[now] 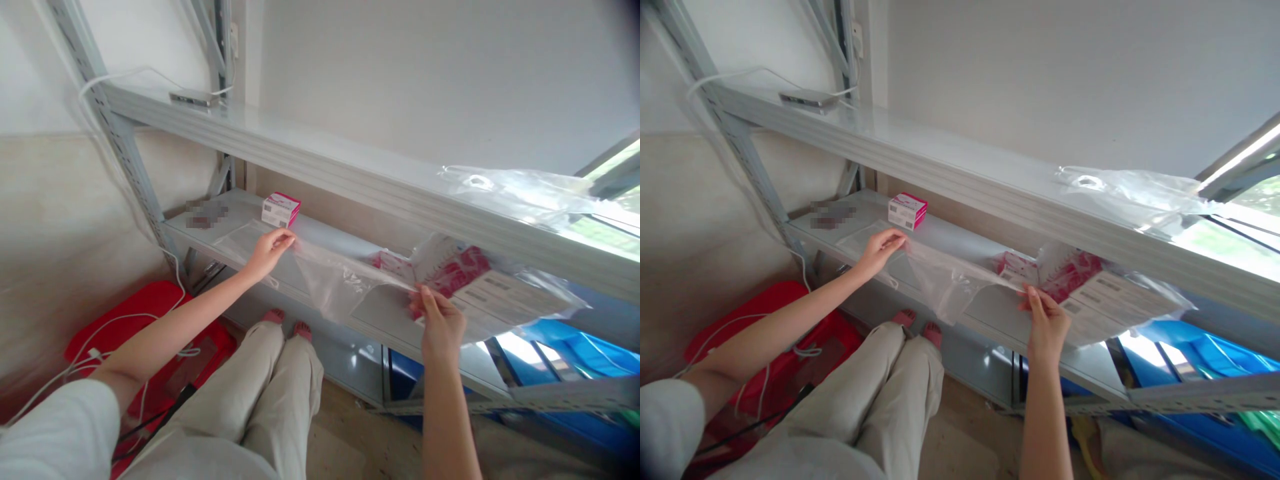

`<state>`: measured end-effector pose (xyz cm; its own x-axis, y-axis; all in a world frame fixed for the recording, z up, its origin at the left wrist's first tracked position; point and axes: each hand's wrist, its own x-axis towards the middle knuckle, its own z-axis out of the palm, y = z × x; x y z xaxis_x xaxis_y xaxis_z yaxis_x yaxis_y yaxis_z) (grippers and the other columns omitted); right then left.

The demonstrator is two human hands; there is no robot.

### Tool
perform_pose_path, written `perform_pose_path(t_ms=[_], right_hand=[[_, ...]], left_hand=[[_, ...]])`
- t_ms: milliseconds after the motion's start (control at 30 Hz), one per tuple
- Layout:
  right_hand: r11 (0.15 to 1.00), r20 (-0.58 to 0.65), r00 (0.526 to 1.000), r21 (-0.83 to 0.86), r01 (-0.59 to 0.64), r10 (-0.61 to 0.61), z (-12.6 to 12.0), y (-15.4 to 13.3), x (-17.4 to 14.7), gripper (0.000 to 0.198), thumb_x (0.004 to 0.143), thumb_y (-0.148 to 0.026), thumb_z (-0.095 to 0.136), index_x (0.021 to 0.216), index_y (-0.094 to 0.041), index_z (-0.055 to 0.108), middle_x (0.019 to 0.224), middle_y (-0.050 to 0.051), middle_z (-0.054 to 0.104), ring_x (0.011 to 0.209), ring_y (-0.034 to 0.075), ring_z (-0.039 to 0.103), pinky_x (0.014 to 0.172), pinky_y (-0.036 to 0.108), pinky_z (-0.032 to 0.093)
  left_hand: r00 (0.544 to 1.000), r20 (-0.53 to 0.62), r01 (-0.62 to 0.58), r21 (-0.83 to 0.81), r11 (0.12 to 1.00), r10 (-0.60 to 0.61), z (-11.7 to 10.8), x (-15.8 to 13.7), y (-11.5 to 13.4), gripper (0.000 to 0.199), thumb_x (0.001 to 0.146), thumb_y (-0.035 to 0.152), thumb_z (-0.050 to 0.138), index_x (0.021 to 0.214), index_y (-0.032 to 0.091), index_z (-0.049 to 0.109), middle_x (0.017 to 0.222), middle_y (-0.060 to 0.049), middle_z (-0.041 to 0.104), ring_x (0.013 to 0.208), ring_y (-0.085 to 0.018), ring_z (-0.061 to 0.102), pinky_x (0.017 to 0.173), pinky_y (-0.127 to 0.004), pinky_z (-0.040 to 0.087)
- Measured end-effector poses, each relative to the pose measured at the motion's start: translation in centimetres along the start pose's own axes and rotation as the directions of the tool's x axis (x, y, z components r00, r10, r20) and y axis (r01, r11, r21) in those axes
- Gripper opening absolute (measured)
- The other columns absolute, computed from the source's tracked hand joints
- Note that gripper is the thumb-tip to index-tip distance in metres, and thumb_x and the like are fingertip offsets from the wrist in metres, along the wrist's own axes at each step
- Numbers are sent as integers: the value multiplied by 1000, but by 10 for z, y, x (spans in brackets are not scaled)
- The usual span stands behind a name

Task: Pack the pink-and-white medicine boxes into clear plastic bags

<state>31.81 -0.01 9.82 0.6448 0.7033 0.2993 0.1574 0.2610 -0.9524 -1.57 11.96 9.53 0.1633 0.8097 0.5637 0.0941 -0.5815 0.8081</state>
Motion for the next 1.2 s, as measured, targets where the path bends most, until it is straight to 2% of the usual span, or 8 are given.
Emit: perform_pose_path(t_ms=[133, 333, 467, 600, 733, 900, 1033, 1200], right_hand=[[978, 0, 998, -202, 58, -59, -4, -3, 2, 42, 64, -54, 72, 74, -13, 70, 63, 6, 68, 42, 13, 51, 43, 26, 41], [974, 26, 999, -221, 48, -43, -2, -6, 15, 46, 65, -60, 68, 73, -15, 66, 59, 5, 66, 40, 13, 51, 40, 26, 40], [980, 65, 997, -198, -28, 42, 12, 20, 48, 51, 62, -63, 68, 73, -14, 64, 60, 5, 65, 37, 10, 47, 37, 23, 31], [970, 86, 972, -125, -207, 218, 33, 61, 67, 64, 69, -71, 52, 103, -17, 61, 72, 4, 68, 43, 12, 55, 39, 21, 36], [944, 98, 940, -66, -322, 328, 59, 91, 41, 80, 79, -74, 30, 136, -18, 36, 102, 11, 66, 69, 18, 68, 55, 28, 51], [979, 198, 964, -136, -153, 178, 90, 102, -25, 115, 69, -72, 55, 150, -19, -6, 148, 23, 31, 112, 27, 60, 83, 37, 52], [963, 55, 992, -255, -92, 110, 93, 88, -61, 115, 75, -73, 45, 144, -20, -29, 156, 16, -13, 139, 31, 30, 104, 41, 40], [965, -12, 1000, -263, 20, -24, 92, 61, -104, 86, 88, -58, 39, 149, -25, -13, 157, 13, -1, 137, 29, 33, 108, 46, 33]], left_hand=[[998, -56, -4, -3, 1000, 4, 7, -2, 2, 29, 91, 45, 52, 88, 17, 60, 63, 1, 61, 57, -12, 61, 59, -22, 50], [988, -150, 40, 11, 999, -38, 14, 10, 7, 22, 91, 38, 51, 93, 19, 62, 60, 4, 54, 45, -9, 51, 42, -17, 43], [990, -43, 140, 76, 987, -137, 28, 40, -24, 16, 89, 27, 52, 90, 16, 63, 62, 2, 55, 52, -11, 55, 43, -17, 43], [923, 32, 356, 304, 884, -383, 46, 66, -68, 14, 86, 17, 52, 84, 12, 64, 64, -1, 59, 52, -11, 56, 51, -20, 45], [884, 11, 423, 407, 810, -467, 54, 70, -99, 16, 79, 8, 52, 89, 11, 64, 63, -1, 62, 51, -13, 57, 58, -24, 47], [908, 11, 376, 417, 828, -418, 55, 63, -118, 19, 82, 12, 50, 97, 13, 61, 83, -6, 66, 78, -17, 64, 78, -32, 50], [965, -19, 242, 454, 857, -262, 50, 49, -115, 20, 83, 18, 55, 103, 15, 56, 111, -13, 59, 110, -22, 54, 96, -39, 42], [988, 156, -91, 637, 766, -13, 29, 5, -91, 16, 89, 22, 51, 103, 17, 55, 109, -10, 55, 110, -22, 50, 95, -38, 39]])
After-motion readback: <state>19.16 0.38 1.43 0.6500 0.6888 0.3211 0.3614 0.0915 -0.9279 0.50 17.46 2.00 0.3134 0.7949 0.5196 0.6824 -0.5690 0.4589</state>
